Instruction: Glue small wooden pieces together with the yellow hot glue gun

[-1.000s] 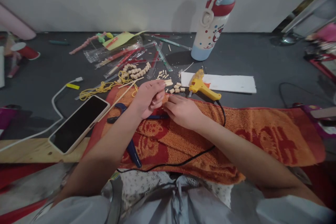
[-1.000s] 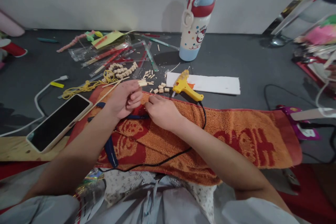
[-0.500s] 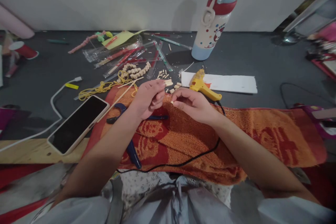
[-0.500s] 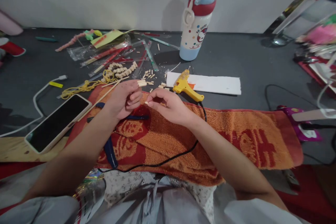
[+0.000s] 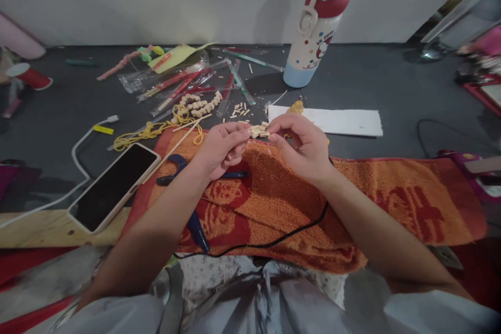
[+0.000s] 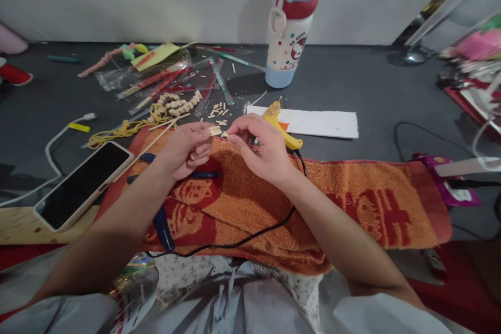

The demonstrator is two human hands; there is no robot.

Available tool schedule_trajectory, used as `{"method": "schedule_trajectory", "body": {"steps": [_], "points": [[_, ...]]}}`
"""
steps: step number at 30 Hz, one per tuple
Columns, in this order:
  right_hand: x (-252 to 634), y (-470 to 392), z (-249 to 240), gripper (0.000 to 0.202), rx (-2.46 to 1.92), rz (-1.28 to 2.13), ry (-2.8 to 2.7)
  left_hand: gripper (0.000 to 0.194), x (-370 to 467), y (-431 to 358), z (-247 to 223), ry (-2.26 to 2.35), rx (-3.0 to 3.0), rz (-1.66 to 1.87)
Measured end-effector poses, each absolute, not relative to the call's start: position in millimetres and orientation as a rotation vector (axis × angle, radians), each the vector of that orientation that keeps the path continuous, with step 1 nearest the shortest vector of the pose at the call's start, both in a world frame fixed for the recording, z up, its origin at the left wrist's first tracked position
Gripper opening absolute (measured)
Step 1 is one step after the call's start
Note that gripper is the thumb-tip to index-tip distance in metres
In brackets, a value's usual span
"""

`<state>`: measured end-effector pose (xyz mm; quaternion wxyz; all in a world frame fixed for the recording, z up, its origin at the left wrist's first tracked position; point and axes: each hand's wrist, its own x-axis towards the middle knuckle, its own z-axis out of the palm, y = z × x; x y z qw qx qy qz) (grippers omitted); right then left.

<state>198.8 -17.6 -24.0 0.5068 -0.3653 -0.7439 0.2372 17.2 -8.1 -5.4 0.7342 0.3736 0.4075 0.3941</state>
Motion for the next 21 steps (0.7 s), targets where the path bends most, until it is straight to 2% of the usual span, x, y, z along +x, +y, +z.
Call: {"method": "schedule_trajectory", "body": {"steps": [14, 21], "points": [[198.4, -17.4, -28.7, 0.007, -0.932, 0.672, -1.684, 0.019, 18.1, -9.6, -3.8, 0.940, 0.866, 0.823], [200.0, -16.0, -25.7, 0.005, -0.927, 0.583, -1.742, 0.018, 18.3, -9.1, -4.3, 0.948, 0.862, 0.828]]}}
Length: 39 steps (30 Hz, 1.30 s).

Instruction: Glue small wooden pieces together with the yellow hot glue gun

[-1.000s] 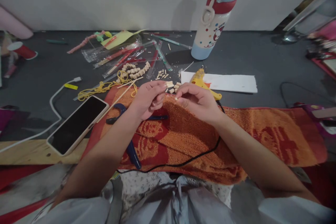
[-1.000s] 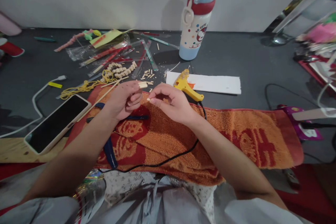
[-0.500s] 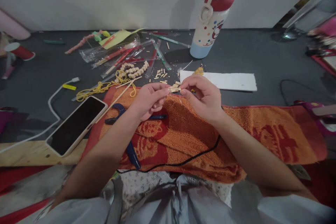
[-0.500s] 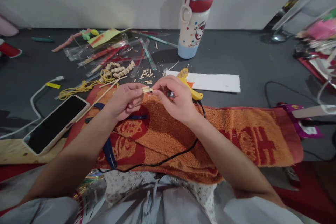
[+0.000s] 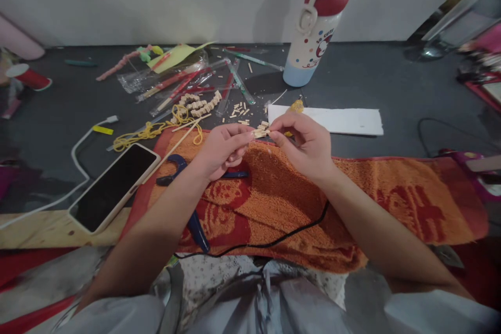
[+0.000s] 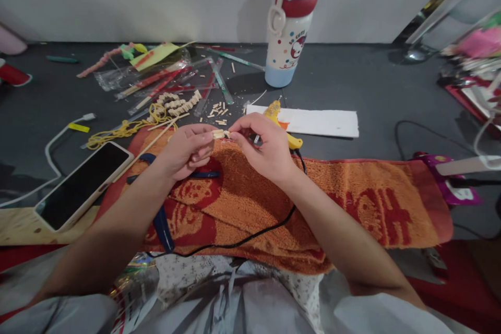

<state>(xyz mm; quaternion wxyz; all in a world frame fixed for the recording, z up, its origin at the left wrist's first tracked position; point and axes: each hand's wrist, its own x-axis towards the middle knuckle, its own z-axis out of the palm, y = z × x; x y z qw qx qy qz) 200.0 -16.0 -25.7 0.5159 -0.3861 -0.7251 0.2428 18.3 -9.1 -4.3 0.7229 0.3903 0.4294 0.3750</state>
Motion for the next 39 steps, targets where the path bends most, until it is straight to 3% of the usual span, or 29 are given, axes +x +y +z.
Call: {"method": "schedule_trajectory", "body": {"steps": [27, 39], "points": [[199.6, -18.2, -22.3, 0.012, -0.969, 0.444, -1.862, 0.021, 19.6, -9.0, -7.5, 1.013, 0.924, 0.779], [204.8, -12.0, -24.5, 0.014, -0.897, 0.619, -1.846, 0.021, 18.8, -8.9, -7.8, 1.010, 0.946, 0.744]]}}
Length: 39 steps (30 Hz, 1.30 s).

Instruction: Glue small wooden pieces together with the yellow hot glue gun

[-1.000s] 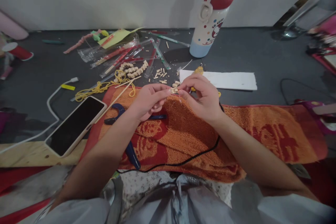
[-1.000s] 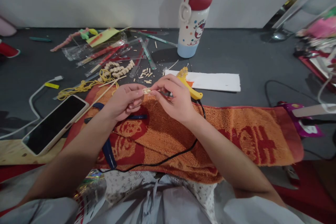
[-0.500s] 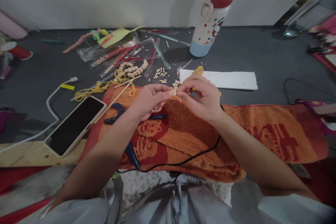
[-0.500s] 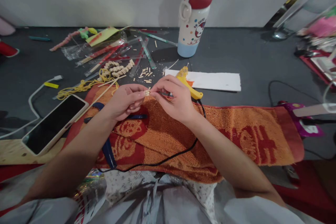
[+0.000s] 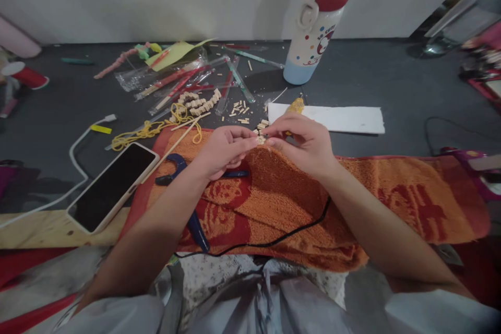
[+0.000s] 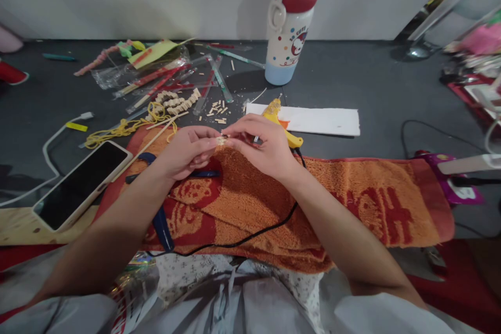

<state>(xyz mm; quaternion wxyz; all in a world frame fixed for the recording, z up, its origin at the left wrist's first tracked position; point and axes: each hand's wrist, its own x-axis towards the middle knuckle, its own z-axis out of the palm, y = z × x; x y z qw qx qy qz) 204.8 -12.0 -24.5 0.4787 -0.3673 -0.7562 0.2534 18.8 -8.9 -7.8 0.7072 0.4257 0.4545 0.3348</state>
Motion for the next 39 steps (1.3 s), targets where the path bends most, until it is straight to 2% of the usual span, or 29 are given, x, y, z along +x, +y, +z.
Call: {"method": "schedule_trajectory", "body": {"steps": [15, 35, 39], "points": [[208, -6, -35, 0.013, -0.664, 1.025, -1.768, 0.034, 15, -7, -8, 0.959, 0.951, 0.542], [207, -4, -37, 0.011, -0.678, 1.073, -1.749, 0.040, 16, -7, -8, 0.951, 0.924, 0.548], [206, -5, -36, 0.018, -0.749, 1.025, -1.711, 0.042, 16, -8, -8, 0.933, 0.921, 0.636]]}}
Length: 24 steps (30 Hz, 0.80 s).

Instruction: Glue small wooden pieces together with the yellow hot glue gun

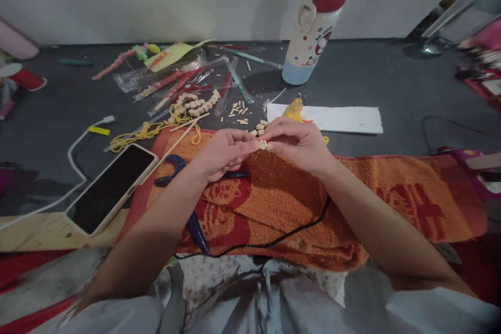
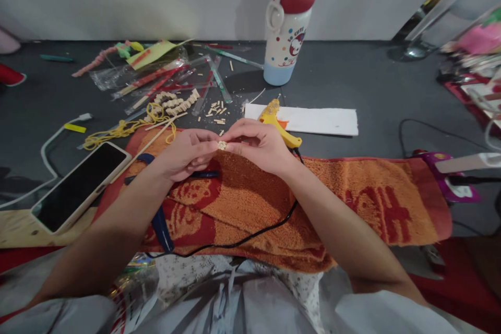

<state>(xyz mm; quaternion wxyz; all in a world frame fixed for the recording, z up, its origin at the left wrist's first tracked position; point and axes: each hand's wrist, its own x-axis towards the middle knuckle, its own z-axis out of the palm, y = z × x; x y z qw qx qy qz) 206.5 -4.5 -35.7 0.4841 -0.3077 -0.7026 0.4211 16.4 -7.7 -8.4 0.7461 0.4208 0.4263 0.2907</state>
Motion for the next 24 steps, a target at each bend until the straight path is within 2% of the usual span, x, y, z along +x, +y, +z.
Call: {"method": "schedule_trajectory", "body": {"steps": [5, 12, 24], "points": [[206, -5, -35, 0.014, -0.712, 0.943, -1.728, 0.046, 16, -8, -9, 0.906, 0.907, 0.700], [204, -9, -33, 0.009, -0.669, 0.658, -1.851, 0.045, 16, -9, -10, 0.922, 0.924, 0.741], [202, -15, -32, 0.018, -0.749, 0.376, -1.861, 0.041, 20, -10, -14, 0.934, 0.992, 0.875]]}}
